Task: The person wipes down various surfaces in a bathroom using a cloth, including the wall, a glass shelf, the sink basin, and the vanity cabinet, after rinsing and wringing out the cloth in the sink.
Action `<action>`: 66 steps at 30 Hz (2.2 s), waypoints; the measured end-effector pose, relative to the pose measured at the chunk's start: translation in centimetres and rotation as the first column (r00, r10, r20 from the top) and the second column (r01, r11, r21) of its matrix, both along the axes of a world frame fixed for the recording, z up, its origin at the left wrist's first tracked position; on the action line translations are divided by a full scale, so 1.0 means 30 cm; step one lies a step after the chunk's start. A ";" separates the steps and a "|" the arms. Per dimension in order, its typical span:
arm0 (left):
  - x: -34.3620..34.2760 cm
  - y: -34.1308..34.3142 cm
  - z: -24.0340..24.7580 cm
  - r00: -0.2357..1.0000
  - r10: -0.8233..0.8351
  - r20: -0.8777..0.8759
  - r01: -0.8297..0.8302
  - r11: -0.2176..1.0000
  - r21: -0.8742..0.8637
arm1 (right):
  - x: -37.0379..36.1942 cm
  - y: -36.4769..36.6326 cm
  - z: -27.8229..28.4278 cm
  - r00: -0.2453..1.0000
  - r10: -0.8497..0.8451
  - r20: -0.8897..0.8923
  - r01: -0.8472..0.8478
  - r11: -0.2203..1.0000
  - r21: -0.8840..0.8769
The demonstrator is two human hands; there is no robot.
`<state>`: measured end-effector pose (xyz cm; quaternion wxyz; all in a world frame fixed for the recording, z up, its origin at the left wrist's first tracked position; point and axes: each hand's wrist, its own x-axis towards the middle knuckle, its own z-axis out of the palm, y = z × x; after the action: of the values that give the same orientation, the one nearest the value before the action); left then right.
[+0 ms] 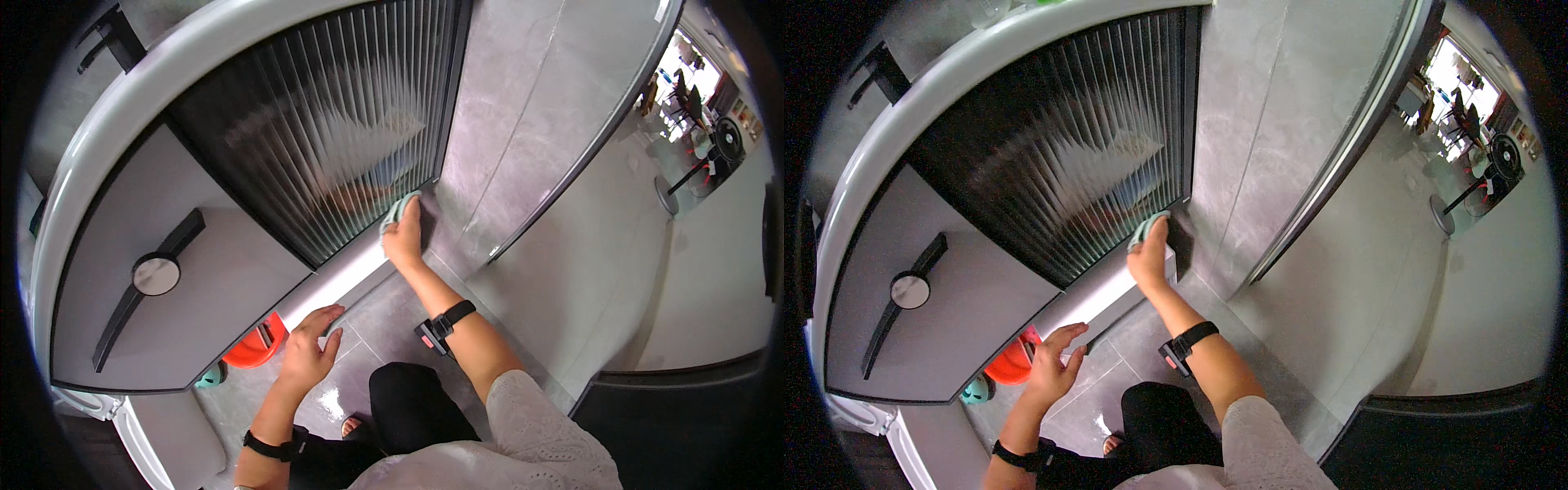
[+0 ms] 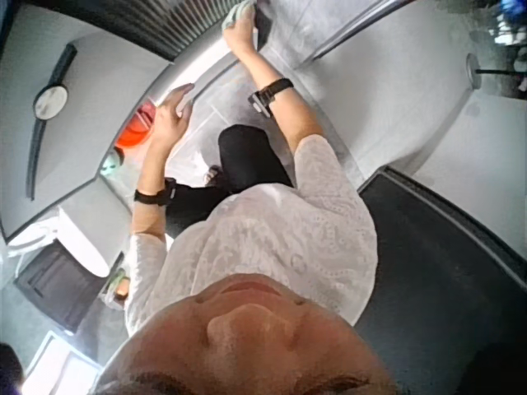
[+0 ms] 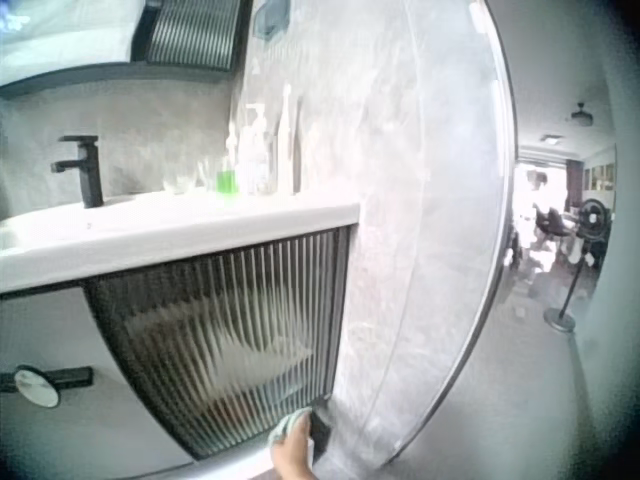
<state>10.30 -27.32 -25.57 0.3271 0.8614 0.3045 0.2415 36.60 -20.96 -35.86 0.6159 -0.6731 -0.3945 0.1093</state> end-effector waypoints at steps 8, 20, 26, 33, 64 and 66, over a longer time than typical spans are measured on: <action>0.127 -0.040 0.022 0.994 -0.059 0.096 0.063 0.997 -0.039 | 0.037 -0.320 0.090 0.870 0.438 0.228 -0.415 0.899 -0.143; 0.343 -0.067 0.172 0.913 -0.250 0.321 0.266 0.964 -0.006 | 0.408 -0.598 0.857 0.009 0.005 1.000 0.380 0.925 -0.008; 0.416 -0.091 0.179 0.875 -0.292 0.385 0.330 0.943 -0.035 | 0.533 -0.504 0.608 -0.277 0.372 0.886 0.646 0.754 -0.115; 0.433 -0.062 0.185 0.862 -0.283 0.421 0.291 0.955 0.046 | 0.517 -0.486 1.090 -0.374 0.033 0.927 0.491 0.855 0.167; 0.396 -0.100 -0.047 0.917 -0.221 0.332 0.288 0.943 -0.168 | 0.579 -0.288 0.229 -0.462 0.586 0.665 0.548 0.779 -0.306; 0.371 -0.086 -0.091 0.931 -0.172 0.324 0.236 0.957 -0.171 | 0.515 -0.247 0.371 -0.329 0.476 0.815 0.533 0.807 -0.256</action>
<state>21.43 -29.90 -28.30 0.4812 0.8020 0.1822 0.3033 52.04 -28.37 -24.73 -0.2251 -0.6205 -0.6417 -0.3906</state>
